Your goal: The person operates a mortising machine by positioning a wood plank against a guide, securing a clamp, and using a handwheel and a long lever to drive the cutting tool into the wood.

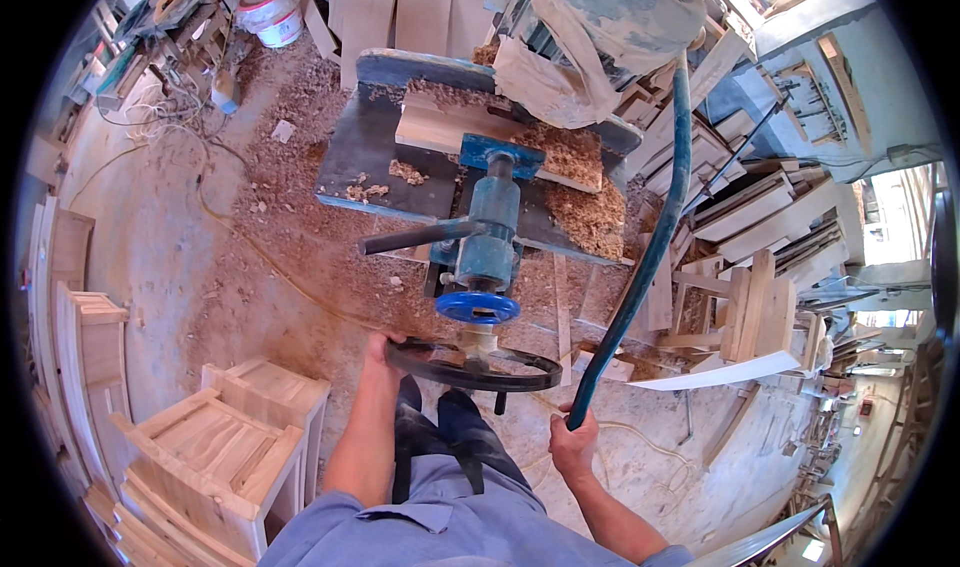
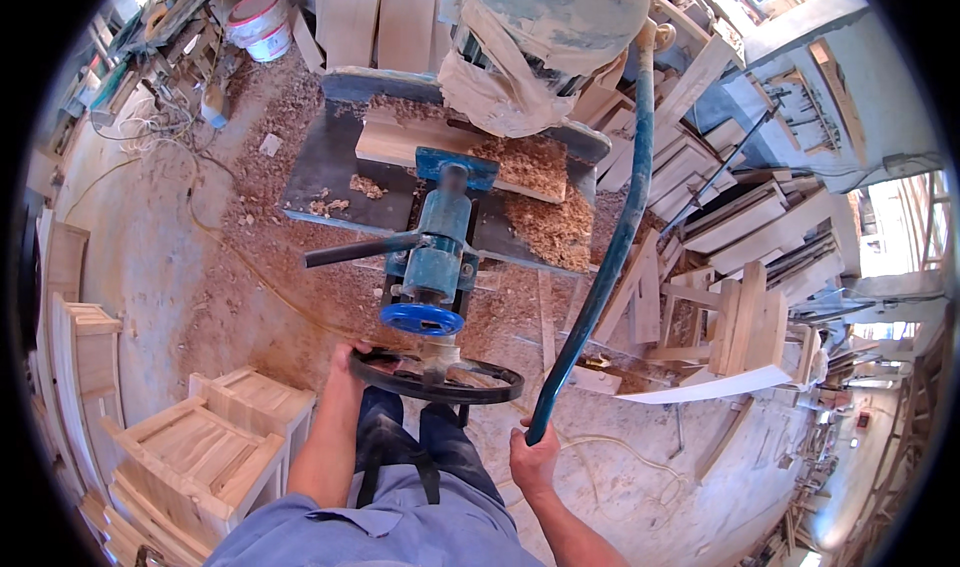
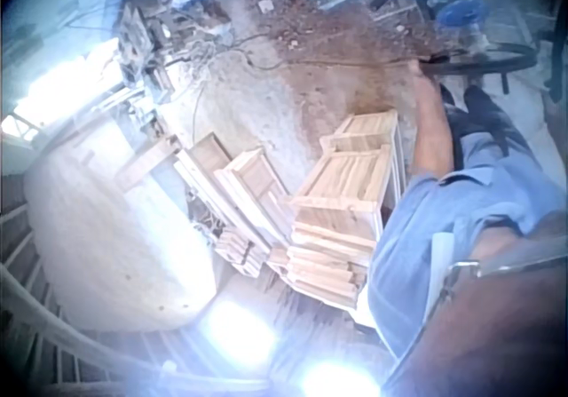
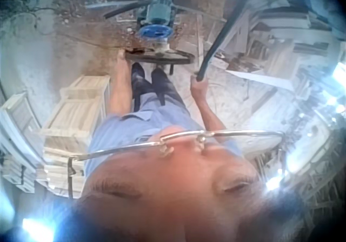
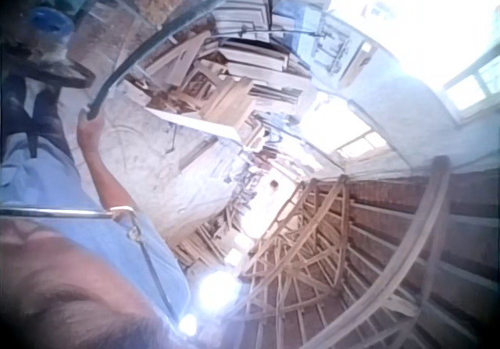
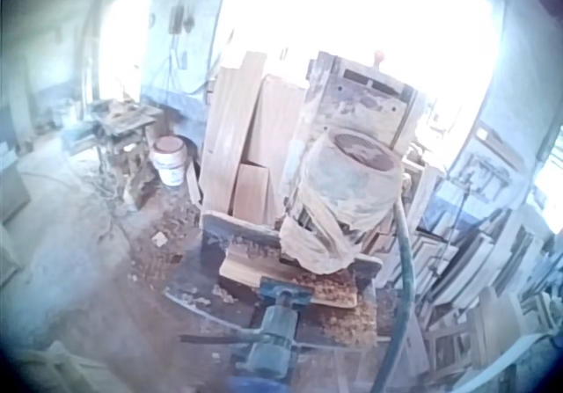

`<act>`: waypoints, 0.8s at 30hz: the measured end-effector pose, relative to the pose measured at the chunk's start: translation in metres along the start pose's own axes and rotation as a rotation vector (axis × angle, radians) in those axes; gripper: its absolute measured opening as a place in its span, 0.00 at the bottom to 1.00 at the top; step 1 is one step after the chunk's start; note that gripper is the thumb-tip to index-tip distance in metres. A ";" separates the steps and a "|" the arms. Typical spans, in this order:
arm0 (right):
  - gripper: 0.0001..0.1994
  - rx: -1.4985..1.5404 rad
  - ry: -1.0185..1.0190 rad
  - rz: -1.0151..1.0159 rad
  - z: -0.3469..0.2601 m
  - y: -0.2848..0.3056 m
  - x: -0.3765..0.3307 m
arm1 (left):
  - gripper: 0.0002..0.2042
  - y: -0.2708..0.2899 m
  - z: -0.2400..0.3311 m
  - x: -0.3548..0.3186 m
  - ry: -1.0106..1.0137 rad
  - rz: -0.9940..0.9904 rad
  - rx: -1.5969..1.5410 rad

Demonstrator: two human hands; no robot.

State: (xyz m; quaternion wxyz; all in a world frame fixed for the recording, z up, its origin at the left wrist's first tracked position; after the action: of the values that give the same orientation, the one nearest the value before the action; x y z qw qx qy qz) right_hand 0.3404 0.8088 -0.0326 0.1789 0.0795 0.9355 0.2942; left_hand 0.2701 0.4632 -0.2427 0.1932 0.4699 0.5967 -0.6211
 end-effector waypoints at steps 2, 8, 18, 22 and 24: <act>0.09 -0.021 0.017 0.015 0.001 0.000 -0.002 | 0.27 -0.029 -0.006 -0.030 -0.087 0.106 0.050; 0.09 0.110 -0.198 -0.037 -0.045 -0.015 -0.008 | 0.26 -0.082 -0.038 -0.101 -0.615 0.214 0.175; 0.08 0.177 -0.252 -0.080 -0.054 -0.022 -0.012 | 0.30 -0.136 -0.070 -0.141 -0.821 0.344 0.119; 0.08 0.159 -0.248 -0.043 -0.050 -0.019 -0.011 | 0.24 -0.116 -0.046 -0.127 -0.681 0.306 0.108; 0.08 0.135 -0.212 -0.043 -0.042 -0.016 -0.010 | 0.21 -0.078 -0.026 -0.100 -0.555 0.236 0.111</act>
State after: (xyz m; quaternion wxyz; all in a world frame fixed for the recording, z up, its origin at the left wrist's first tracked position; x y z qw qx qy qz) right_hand 0.3331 0.7709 -0.0066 0.2775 0.1018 0.9304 0.2166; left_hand 0.2655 0.4721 -0.1133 0.3935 0.3582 0.4277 -0.7307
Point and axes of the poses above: each hand's wrist, its own x-axis towards the middle knuckle, its own y-axis out of the back of the hand, z = x × y, the point moved 1 cm from there along x, towards the middle knuckle
